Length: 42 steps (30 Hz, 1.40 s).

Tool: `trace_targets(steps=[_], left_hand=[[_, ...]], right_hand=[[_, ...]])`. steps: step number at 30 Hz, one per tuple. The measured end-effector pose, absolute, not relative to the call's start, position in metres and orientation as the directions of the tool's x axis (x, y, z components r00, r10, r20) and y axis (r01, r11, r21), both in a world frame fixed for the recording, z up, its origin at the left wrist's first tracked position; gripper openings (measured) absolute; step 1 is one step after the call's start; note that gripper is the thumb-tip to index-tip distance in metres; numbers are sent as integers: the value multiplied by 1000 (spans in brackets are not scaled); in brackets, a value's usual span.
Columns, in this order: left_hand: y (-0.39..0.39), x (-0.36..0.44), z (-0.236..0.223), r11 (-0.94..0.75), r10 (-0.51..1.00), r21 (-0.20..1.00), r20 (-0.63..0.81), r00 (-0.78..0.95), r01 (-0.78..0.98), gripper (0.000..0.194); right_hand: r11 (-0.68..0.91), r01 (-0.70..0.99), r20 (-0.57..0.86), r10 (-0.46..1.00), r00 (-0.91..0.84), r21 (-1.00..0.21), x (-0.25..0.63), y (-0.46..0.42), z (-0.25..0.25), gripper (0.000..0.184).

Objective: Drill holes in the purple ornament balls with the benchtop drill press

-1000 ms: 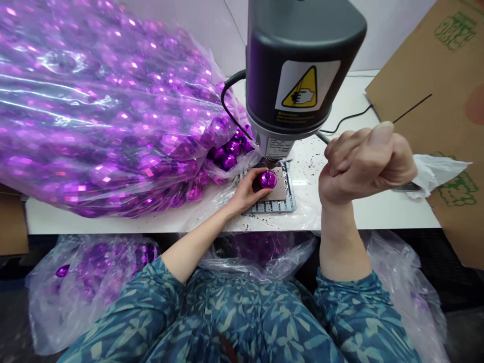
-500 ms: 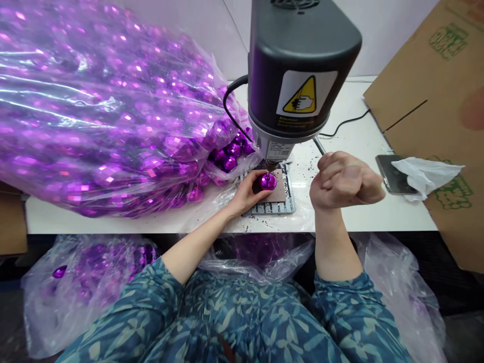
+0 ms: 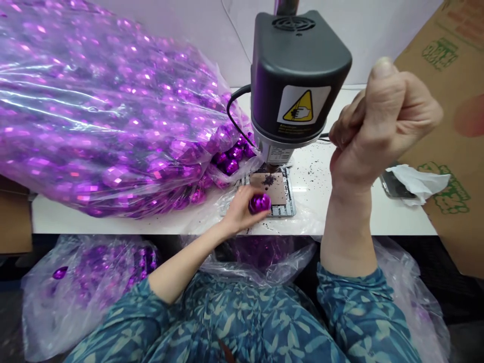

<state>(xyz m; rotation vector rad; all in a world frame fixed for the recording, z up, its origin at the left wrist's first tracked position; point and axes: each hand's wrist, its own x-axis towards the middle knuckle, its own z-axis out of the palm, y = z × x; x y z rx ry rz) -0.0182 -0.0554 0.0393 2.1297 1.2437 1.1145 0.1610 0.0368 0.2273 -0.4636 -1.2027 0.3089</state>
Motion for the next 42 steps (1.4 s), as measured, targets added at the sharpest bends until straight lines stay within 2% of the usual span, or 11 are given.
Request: trace_targets(steps=[3,6,10,12,15,19,24,27,30,34,42], left_hand=[[-102,-31,49,-600,764,617,255,593,508,54],[-122,-43,50,-670,680,547,182,711,501,58],[-75,-63,51,-604,796,500,411,444,621,22],[-33,-70,55,-415,873,452,441,206,790,27],[21,-74,62,-117,969,339,244,33,934,37],[50,-74,66,-80,995,248,84,61,965,38],[33,-85,65,-263,941,488,319,111,832,43],[8,-82,64,-396,880,713,474,19,579,43],[-16,-67,64,-342,936,924,351,-26,170,45],[-33,-46,63,-42,990,986,63,128,-161,49],[-17,-31,29,-124,991,992,125,51,-20,68]], right_hand=[[877,38,826,435,357,-479,160,38,226,55],[891,46,832,403,381,-452,158,36,224,54],[897,65,843,385,375,-438,157,34,225,55],[893,63,841,395,369,-447,157,34,224,56],[885,55,831,411,376,-462,158,35,223,56],[876,75,827,418,377,-477,159,36,221,61],[889,51,833,404,378,-455,159,35,219,56],[899,6,832,403,382,-438,158,35,218,56],[901,17,835,393,384,-433,157,35,217,56],[905,37,838,376,394,-424,156,34,217,56],[894,41,828,394,398,-445,156,35,217,59]])
